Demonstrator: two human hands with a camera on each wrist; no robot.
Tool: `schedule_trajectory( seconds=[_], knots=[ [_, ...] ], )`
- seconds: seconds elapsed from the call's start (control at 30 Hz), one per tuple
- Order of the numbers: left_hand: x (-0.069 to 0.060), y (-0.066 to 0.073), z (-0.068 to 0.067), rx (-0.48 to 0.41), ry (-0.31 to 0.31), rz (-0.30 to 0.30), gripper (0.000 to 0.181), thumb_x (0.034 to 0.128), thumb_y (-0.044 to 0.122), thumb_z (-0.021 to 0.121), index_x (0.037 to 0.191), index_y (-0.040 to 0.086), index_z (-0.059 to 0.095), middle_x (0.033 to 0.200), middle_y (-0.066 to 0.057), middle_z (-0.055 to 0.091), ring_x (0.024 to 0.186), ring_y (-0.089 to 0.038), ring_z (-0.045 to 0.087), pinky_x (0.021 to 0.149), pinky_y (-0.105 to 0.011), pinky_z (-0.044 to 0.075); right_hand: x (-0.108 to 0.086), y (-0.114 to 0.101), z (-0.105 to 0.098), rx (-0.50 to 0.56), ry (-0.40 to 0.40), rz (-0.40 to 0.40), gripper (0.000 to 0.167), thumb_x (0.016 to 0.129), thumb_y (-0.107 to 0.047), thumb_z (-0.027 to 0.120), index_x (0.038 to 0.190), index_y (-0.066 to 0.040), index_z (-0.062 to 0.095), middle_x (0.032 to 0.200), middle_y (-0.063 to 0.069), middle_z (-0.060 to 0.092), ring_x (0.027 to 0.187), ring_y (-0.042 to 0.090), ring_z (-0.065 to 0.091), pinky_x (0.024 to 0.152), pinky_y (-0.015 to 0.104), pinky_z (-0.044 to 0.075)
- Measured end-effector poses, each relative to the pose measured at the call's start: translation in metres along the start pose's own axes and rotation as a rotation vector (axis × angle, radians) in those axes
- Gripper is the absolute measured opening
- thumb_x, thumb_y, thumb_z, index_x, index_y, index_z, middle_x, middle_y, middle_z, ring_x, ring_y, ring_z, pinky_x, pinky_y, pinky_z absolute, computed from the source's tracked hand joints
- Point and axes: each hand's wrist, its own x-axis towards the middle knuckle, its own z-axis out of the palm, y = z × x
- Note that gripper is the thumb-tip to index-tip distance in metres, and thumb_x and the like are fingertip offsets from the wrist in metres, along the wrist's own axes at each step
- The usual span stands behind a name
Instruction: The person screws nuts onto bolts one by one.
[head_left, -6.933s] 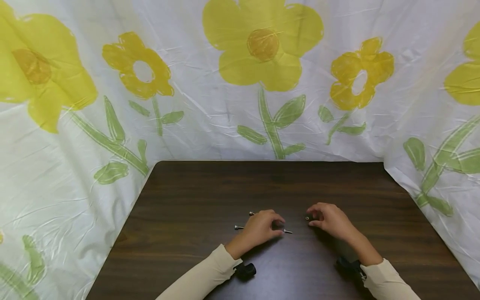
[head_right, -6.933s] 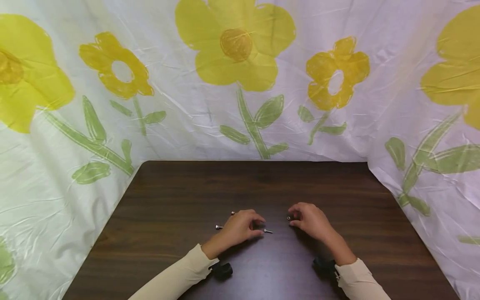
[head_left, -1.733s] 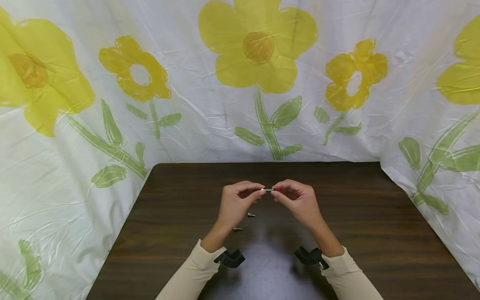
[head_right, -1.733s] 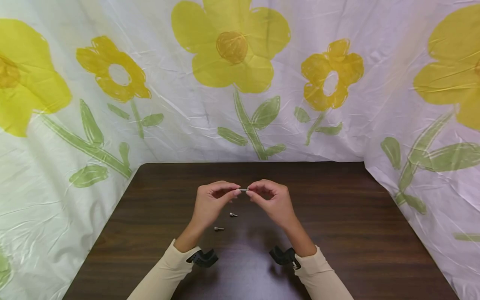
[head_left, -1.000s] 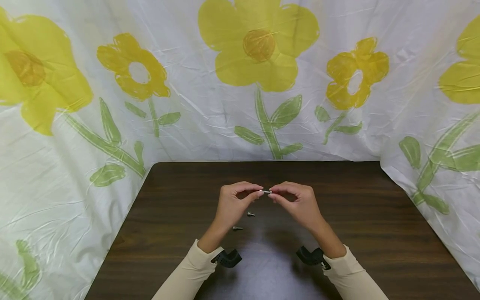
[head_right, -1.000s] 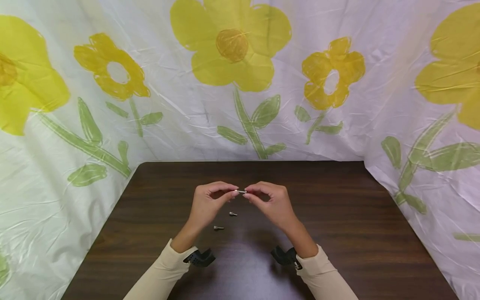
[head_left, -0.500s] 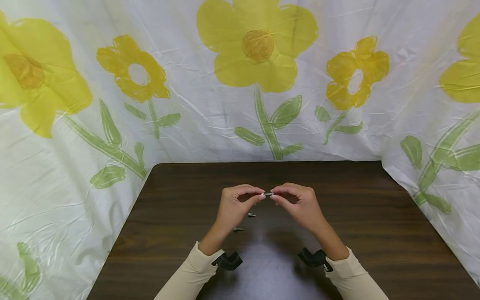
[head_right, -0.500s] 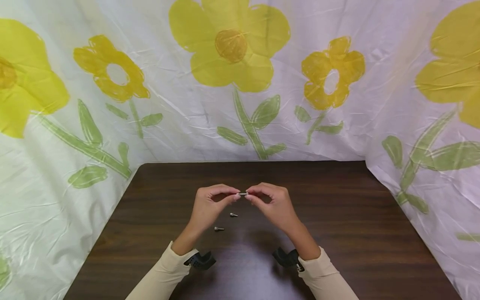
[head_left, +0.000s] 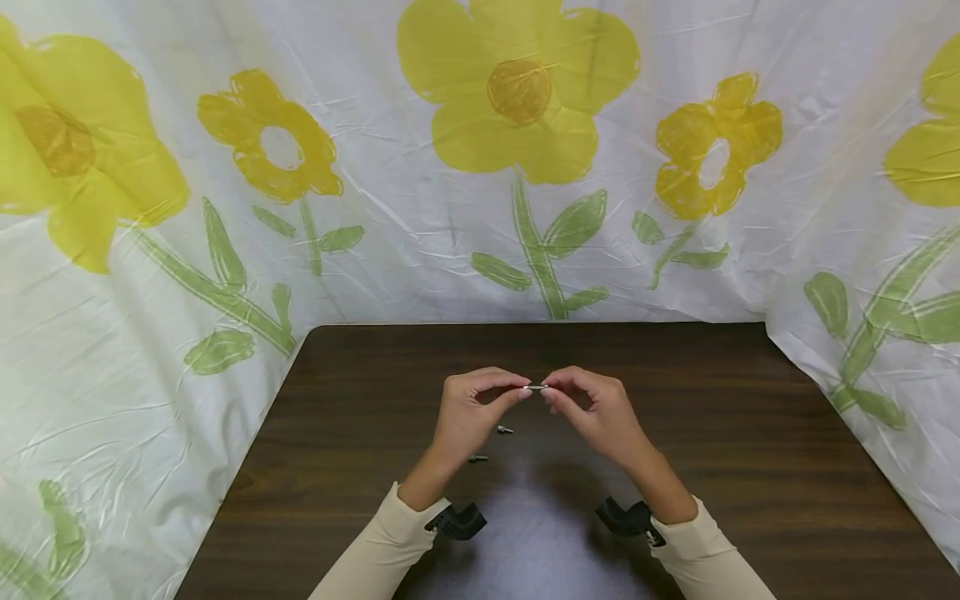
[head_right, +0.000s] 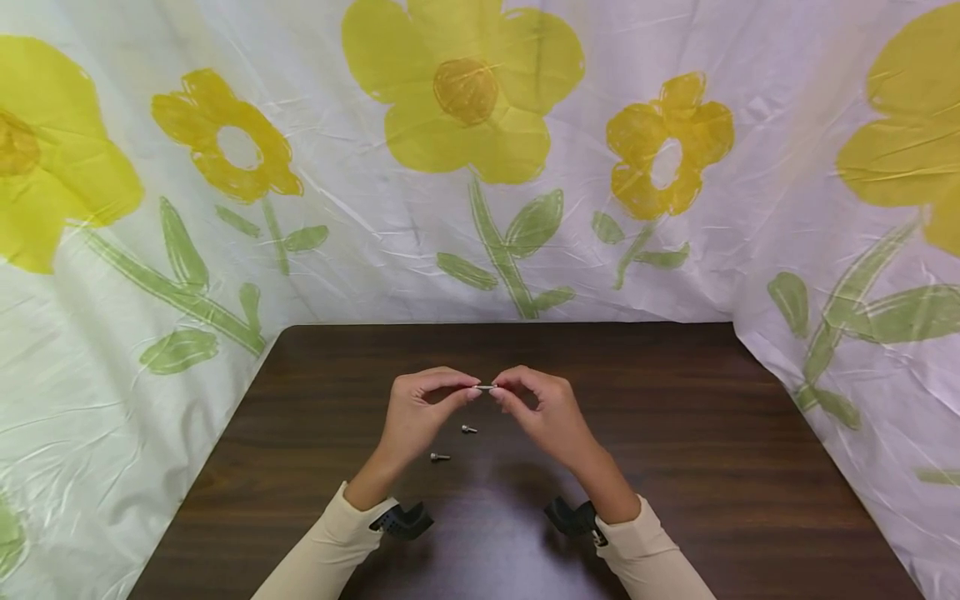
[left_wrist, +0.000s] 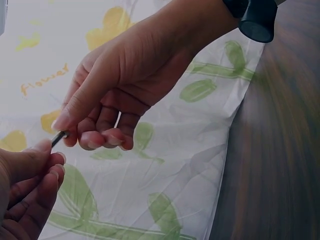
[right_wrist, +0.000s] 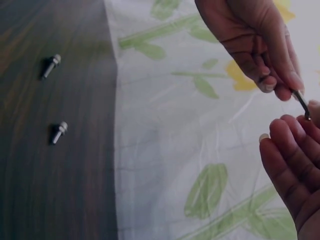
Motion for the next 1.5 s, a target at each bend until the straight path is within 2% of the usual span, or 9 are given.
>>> schedule_trajectory(
  seconds=[0.13, 0.27, 0.57, 0.73, 0.87, 1.07, 1.3, 1.43, 1.5],
  knots=[
    [0.000, 0.000, 0.000, 0.015, 0.001, 0.023, 0.008, 0.0855, 0.007, 0.082, 0.093, 0.003, 0.080, 0.089, -0.003, 0.077, 0.080, -0.017, 0.073, 0.072, -0.033, 0.061, 0.000, -0.002, 0.002, -0.011, -0.033, 0.021, 0.022, 0.085, 0.021, 0.067, 0.097, 0.003, 0.064, 0.076, 0.013, 0.067, 0.062, 0.025, 0.065, 0.060, 0.027, 0.058],
    [0.000, 0.001, 0.001, 0.022, -0.003, 0.037, 0.008, 0.0853, 0.005, 0.081, 0.093, 0.002, 0.080, 0.089, -0.003, 0.077, 0.081, -0.016, 0.073, 0.072, -0.035, 0.061, 0.000, -0.004, 0.003, -0.019, -0.059, 0.038, 0.014, 0.092, 0.015, 0.063, 0.095, 0.002, 0.062, 0.075, 0.010, 0.064, 0.061, 0.025, 0.063, 0.059, 0.028, 0.057],
    [-0.001, 0.002, 0.003, 0.004, -0.023, 0.063, 0.009, 0.0859, 0.006, 0.081, 0.093, 0.002, 0.080, 0.090, -0.004, 0.077, 0.083, -0.016, 0.073, 0.074, -0.032, 0.061, -0.002, -0.003, 0.009, -0.044, 0.005, 0.038, 0.032, 0.095, 0.016, 0.056, 0.077, -0.010, 0.059, 0.063, 0.002, 0.058, 0.055, 0.010, 0.052, 0.050, 0.020, 0.044],
    [-0.001, 0.003, 0.004, 0.008, -0.024, 0.062, 0.008, 0.0861, 0.007, 0.081, 0.093, 0.005, 0.080, 0.090, -0.004, 0.077, 0.083, -0.016, 0.073, 0.074, -0.032, 0.061, 0.005, -0.025, 0.010, -0.030, 0.041, 0.082, 0.039, 0.098, 0.013, 0.053, 0.065, -0.007, 0.053, 0.055, 0.006, 0.053, 0.048, 0.018, 0.049, 0.048, 0.022, 0.041],
    [-0.002, 0.002, 0.005, 0.006, -0.026, 0.051, 0.008, 0.0859, 0.007, 0.081, 0.094, 0.006, 0.080, 0.090, -0.004, 0.077, 0.083, -0.015, 0.073, 0.075, -0.032, 0.061, 0.007, -0.037, 0.008, 0.008, 0.056, 0.140, 0.044, 0.101, 0.007, 0.052, 0.060, -0.008, 0.051, 0.052, 0.003, 0.049, 0.047, 0.012, 0.045, 0.045, 0.023, 0.038],
    [-0.004, 0.001, 0.008, -0.008, -0.017, 0.032, 0.009, 0.0842, 0.003, 0.081, 0.093, 0.004, 0.080, 0.089, -0.007, 0.077, 0.081, -0.017, 0.073, 0.075, -0.032, 0.060, 0.002, -0.021, 0.009, 0.022, 0.068, 0.203, 0.048, 0.104, 0.002, 0.051, 0.058, -0.008, 0.058, 0.049, 0.003, 0.053, 0.044, 0.017, 0.047, 0.041, 0.025, 0.035],
    [-0.001, 0.011, 0.007, -0.025, 0.001, 0.027, 0.012, 0.0807, -0.009, 0.080, 0.091, -0.003, 0.078, 0.087, -0.015, 0.076, 0.079, -0.023, 0.073, 0.073, -0.034, 0.060, -0.002, -0.004, 0.004, 0.036, 0.060, 0.177, 0.041, 0.108, -0.002, 0.045, 0.075, -0.009, 0.069, 0.058, -0.001, 0.063, 0.056, 0.017, 0.059, 0.049, 0.025, 0.040],
    [0.003, 0.025, 0.004, -0.024, 0.019, 0.036, 0.011, 0.0811, -0.011, 0.079, 0.090, -0.005, 0.077, 0.086, -0.017, 0.075, 0.078, -0.024, 0.073, 0.070, -0.032, 0.060, -0.001, -0.003, -0.003, 0.071, 0.060, 0.100, 0.016, 0.099, 0.004, 0.061, 0.101, -0.007, 0.072, 0.075, 0.003, 0.070, 0.066, 0.016, 0.065, 0.059, 0.026, 0.053],
    [0.004, 0.030, 0.002, -0.023, 0.023, 0.040, 0.011, 0.0811, -0.012, 0.078, 0.090, -0.005, 0.077, 0.086, -0.017, 0.075, 0.077, -0.024, 0.072, 0.069, -0.031, 0.059, 0.000, -0.004, -0.006, 0.081, 0.047, 0.067, 0.026, 0.091, 0.005, 0.072, 0.113, -0.008, 0.072, 0.084, 0.004, 0.073, 0.073, 0.017, 0.069, 0.067, 0.029, 0.058]
  ],
)
